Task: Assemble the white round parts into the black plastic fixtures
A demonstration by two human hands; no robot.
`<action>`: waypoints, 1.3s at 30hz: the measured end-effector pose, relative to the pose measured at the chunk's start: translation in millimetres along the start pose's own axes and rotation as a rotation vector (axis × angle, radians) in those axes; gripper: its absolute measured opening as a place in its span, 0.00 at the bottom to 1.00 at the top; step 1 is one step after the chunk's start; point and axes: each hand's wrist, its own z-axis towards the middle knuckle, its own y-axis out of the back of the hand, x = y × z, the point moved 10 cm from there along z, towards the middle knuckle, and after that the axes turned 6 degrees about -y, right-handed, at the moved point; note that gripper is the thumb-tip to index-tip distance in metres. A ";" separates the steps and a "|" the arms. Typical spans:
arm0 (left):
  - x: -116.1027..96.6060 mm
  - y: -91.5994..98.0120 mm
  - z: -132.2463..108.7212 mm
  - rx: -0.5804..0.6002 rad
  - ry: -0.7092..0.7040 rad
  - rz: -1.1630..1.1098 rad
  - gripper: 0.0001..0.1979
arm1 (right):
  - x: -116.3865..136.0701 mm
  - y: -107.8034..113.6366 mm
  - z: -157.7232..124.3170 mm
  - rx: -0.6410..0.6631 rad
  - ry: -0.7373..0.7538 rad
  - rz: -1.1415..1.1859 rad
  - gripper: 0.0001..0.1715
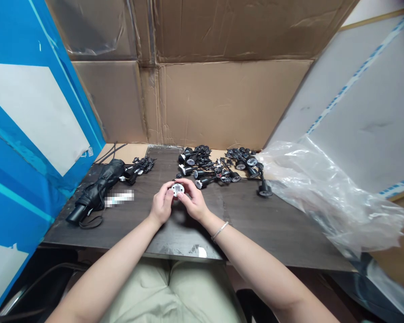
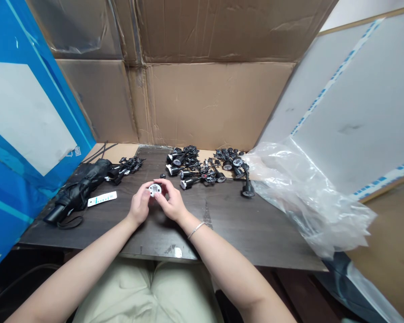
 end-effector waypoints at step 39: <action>-6.4 1.4 0.3 -0.032 -0.086 0.077 0.25 | -2.9 2.6 -1.1 -0.003 0.034 0.021 0.21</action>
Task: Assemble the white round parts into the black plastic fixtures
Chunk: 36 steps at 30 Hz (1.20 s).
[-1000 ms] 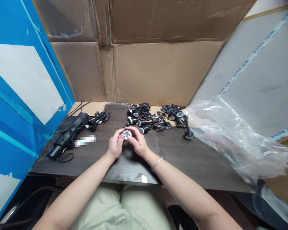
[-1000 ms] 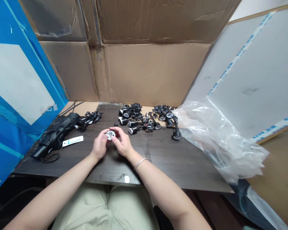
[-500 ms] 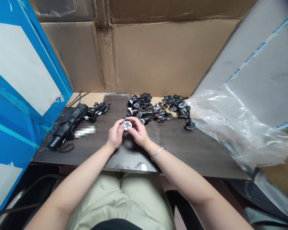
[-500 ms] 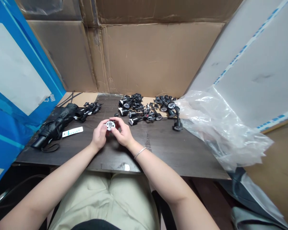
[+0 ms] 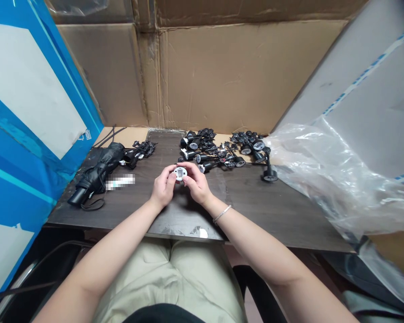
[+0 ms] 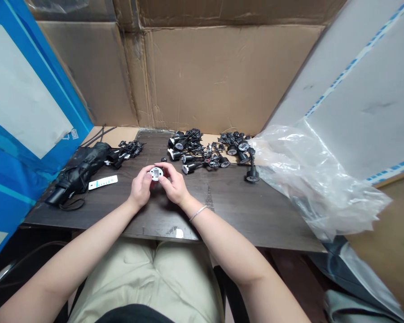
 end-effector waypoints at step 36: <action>41.4 -16.4 38.8 -0.046 0.010 -0.026 0.25 | -27.8 10.8 41.9 -0.118 -0.024 -0.161 0.20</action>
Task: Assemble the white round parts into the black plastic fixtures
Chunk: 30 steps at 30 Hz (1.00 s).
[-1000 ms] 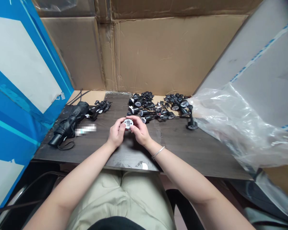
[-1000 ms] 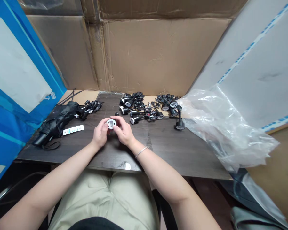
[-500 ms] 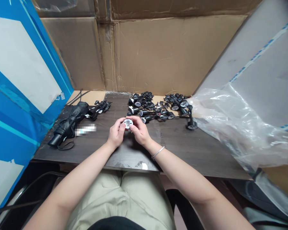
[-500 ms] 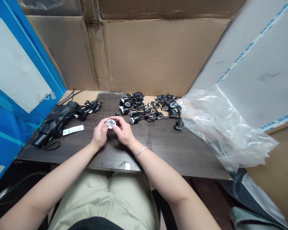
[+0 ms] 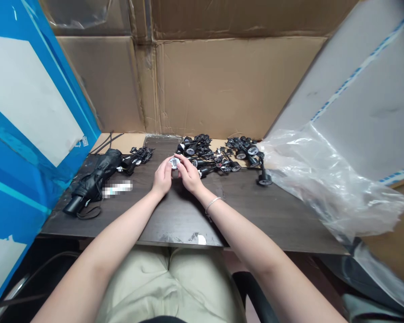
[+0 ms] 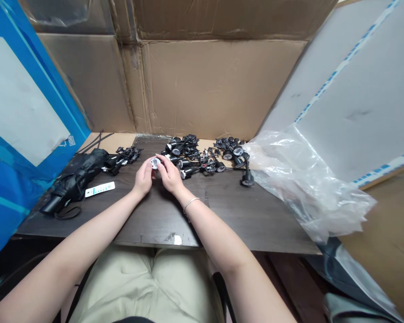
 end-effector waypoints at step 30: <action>24.8 2.7 10.7 -0.042 0.085 -0.051 0.26 | -31.5 -11.4 9.5 -0.071 -0.179 0.116 0.23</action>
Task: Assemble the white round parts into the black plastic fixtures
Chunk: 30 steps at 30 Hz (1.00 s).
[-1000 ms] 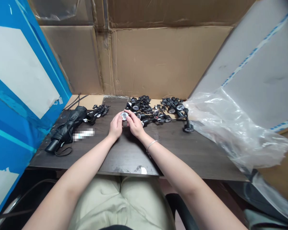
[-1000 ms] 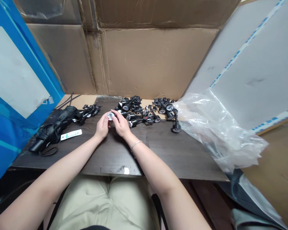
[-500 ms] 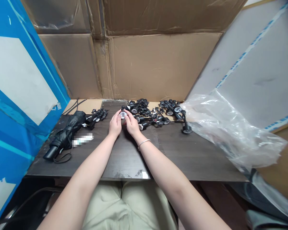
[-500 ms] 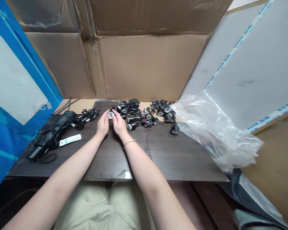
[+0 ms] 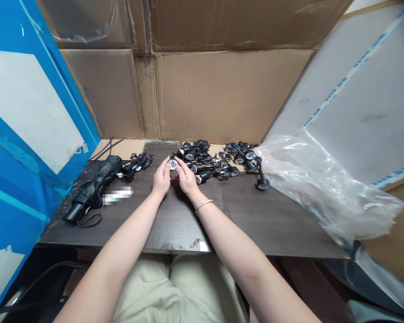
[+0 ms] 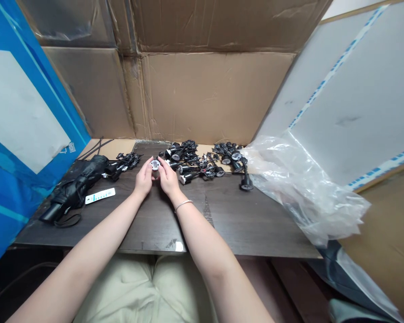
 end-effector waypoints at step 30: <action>9.9 -3.6 -2.5 0.009 0.132 -0.107 0.23 | -10.2 2.1 4.0 -0.032 -0.036 0.018 0.25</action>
